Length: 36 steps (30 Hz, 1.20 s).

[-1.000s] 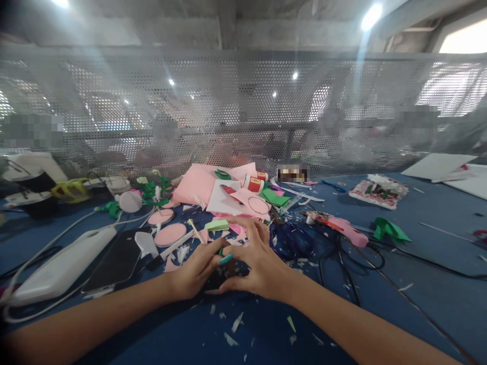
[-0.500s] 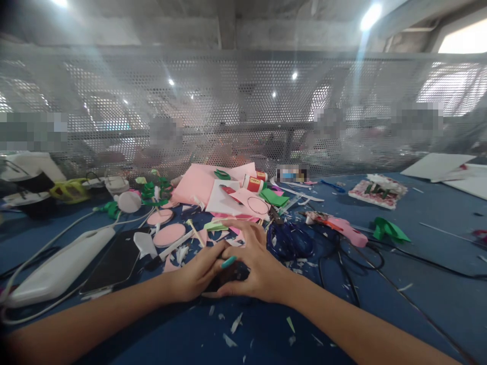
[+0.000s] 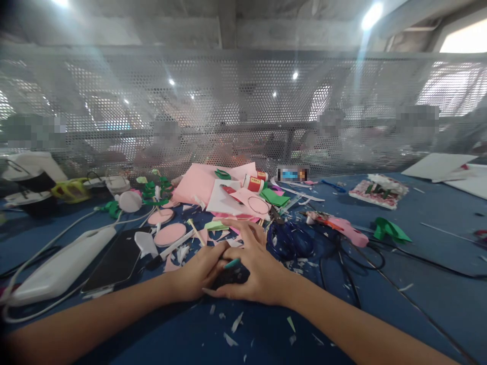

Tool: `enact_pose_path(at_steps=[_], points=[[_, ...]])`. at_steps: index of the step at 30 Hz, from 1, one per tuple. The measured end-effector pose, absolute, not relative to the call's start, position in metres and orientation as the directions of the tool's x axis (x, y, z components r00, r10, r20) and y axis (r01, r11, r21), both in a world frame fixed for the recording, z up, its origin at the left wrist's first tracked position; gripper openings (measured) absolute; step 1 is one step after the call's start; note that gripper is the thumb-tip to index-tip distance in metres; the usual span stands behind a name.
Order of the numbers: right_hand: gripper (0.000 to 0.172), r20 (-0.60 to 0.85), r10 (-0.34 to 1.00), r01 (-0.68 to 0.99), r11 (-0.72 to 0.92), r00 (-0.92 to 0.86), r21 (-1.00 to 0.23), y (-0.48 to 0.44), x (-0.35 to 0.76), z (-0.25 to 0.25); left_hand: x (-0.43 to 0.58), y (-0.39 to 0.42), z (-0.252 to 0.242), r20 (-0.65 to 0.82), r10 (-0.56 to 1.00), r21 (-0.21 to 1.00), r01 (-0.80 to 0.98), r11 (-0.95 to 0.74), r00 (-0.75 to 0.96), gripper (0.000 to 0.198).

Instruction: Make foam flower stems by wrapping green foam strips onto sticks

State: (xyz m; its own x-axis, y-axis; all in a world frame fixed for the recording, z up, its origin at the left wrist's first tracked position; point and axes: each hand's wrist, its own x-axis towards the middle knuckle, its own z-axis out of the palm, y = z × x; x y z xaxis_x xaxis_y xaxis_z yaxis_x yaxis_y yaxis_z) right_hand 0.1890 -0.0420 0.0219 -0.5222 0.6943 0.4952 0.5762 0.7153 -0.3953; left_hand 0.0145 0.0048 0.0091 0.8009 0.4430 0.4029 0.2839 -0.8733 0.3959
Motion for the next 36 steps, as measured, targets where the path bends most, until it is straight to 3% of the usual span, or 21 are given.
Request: enact_pose_path(at_steps=[5, 7, 10, 16, 20, 29, 32, 36], points=[[0.035, 0.472, 0.718, 0.519, 0.696, -0.512, -0.496, -0.046, 0.187, 0.027, 0.014, 0.005, 0.004, 0.468, 0.455, 0.296, 0.350, -0.889, 0.758, 0.008], [0.034, 0.455, 0.738, 0.508, 0.674, -0.498, -0.537, -0.048, 0.188, 0.028, 0.014, 0.006, 0.003, 0.497, 0.433, 0.220, 0.374, -0.901, 0.752, 0.005], [0.037, 0.424, 0.762, 0.493, 0.643, -0.490, -0.586, -0.049, 0.190, 0.030, 0.013, 0.006, 0.003, 0.505, 0.377, 0.091, 0.386, -0.918, 0.777, 0.016], [0.053, 0.417, 0.737, 0.455, 0.664, -0.532, -0.593, -0.048, 0.194, 0.032, 0.014, 0.004, 0.012, 0.484, 0.274, -0.117, 0.371, -0.921, 0.831, 0.009], [0.059, 0.425, 0.723, 0.447, 0.679, -0.544, -0.583, -0.046, 0.193, 0.031, 0.015, 0.003, 0.015, 0.473, 0.252, -0.218, 0.389, -0.895, 0.844, 0.016], [0.053, 0.436, 0.713, 0.442, 0.690, -0.549, -0.572, -0.048, 0.191, 0.029, 0.016, 0.006, 0.012, 0.479, 0.241, -0.294, 0.413, -0.862, 0.844, 0.020], [0.048, 0.446, 0.711, 0.460, 0.697, -0.544, -0.549, -0.050, 0.191, 0.029, 0.016, 0.006, 0.011, 0.471, 0.280, -0.246, 0.429, -0.869, 0.836, 0.014], [0.038, 0.491, 0.653, 0.490, 0.758, -0.577, -0.432, -0.050, 0.192, 0.030, 0.015, 0.006, 0.011, 0.459, 0.300, -0.166, 0.412, -0.896, 0.836, 0.011]])
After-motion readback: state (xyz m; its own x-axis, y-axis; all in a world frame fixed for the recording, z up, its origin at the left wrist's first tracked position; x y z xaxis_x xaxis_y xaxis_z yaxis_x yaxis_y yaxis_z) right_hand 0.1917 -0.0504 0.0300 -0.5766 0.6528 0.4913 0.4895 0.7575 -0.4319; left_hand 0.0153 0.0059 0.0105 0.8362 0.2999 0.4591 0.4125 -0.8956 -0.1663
